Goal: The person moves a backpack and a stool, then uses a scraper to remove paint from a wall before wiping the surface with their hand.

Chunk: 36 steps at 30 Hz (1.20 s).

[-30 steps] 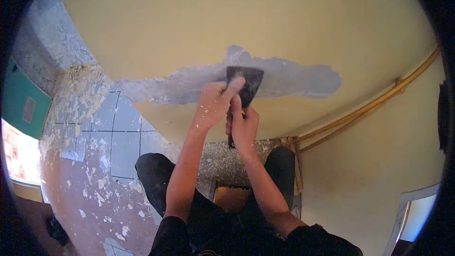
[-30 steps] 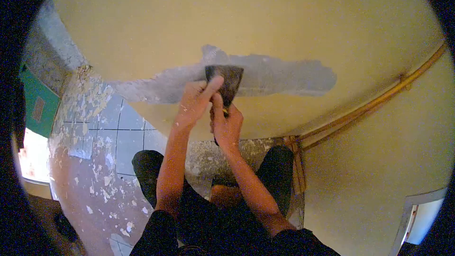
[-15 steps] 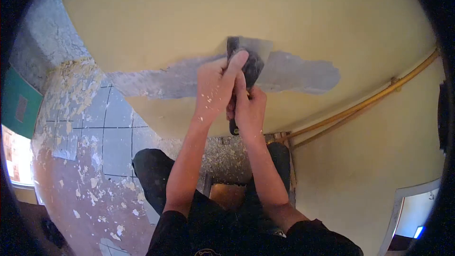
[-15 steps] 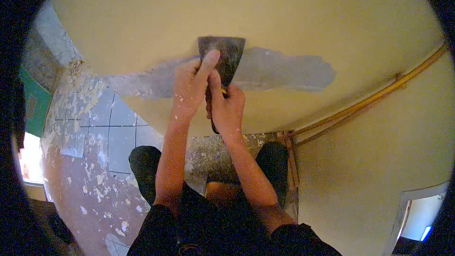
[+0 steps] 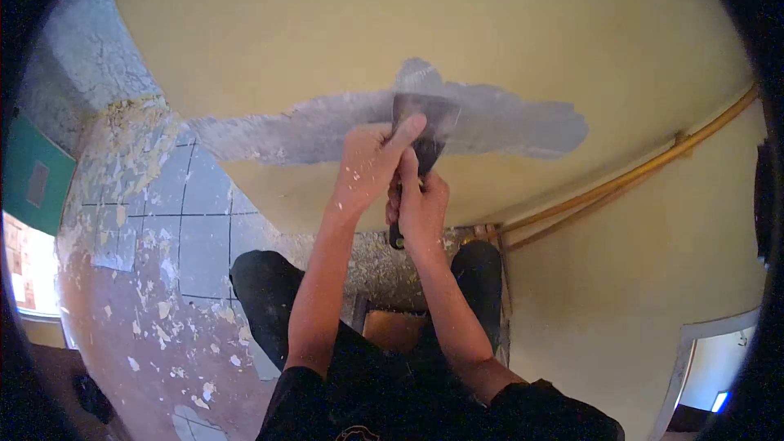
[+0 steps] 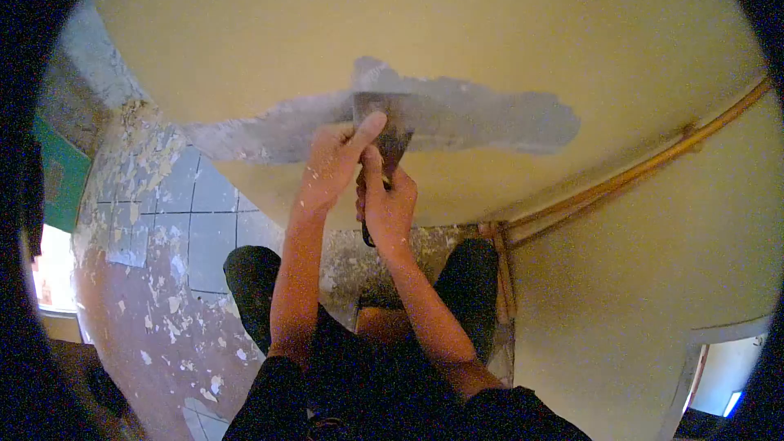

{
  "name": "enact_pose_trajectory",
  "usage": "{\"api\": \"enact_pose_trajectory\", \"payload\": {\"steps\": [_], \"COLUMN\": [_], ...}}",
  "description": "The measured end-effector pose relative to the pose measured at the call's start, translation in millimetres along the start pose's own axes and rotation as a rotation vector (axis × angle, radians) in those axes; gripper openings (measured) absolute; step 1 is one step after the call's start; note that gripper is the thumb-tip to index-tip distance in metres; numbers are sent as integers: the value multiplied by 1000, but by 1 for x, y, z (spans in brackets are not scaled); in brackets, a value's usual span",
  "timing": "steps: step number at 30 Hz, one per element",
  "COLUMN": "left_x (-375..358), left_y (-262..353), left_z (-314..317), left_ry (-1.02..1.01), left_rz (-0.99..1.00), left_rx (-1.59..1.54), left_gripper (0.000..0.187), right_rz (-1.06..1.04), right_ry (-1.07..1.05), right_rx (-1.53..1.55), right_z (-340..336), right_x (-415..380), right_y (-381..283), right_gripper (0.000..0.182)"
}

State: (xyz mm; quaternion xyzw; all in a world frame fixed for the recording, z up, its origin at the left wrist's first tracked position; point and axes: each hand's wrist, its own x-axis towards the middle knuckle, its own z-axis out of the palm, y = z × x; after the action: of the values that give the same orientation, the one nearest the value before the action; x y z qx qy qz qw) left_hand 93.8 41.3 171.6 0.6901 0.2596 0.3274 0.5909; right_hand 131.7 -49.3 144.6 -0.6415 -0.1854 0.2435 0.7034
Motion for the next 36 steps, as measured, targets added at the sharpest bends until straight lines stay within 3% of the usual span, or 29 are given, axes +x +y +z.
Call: {"api": "enact_pose_trajectory", "payload": {"steps": [3,7,11,12,16,19,25,28,30,34,36], "left_x": [6,-2,5,8,2,0,2,-6,-12,-21,-22], "left_y": [4,11,-5,2,10,8,39,22,0,-36,-19], "left_z": [2,0,3,3,8,10,2,4,6,-3,-9], "left_ry": [65,26,-3,74,98,150,91,50,-72,-73,-116], "left_rz": [62,-18,45,111,-25,81,4,-39,74,100,92], "left_rx": [-44,-19,-31,46,-108,33,-24,9,408,250,602], "left_gripper": [57,56,56,57,57,55,52,49,46,44,43], "right_rz": [-11,-56,-21,-59,-70,-44,-77,-53,6,150,-121], "right_ry": [-37,-45,-31,-42,-21,-26,-123,-103,-124,-183,-160], "right_rx": [-29,20,4,-14,-29,-30,9,-65,-112,-158,-362], "right_z": [1,2,-1,1,2,-1,-1,-26,-55,-134,-161], "right_x": [16,10,11,17,13,6,14,3,-3,-8,-2], "right_y": [-6,-9,-3,-7,-15,-4,-30,-14,6,50,100], "right_gripper": [41,39,39,38,39,40,42,42,42,41,37]}}
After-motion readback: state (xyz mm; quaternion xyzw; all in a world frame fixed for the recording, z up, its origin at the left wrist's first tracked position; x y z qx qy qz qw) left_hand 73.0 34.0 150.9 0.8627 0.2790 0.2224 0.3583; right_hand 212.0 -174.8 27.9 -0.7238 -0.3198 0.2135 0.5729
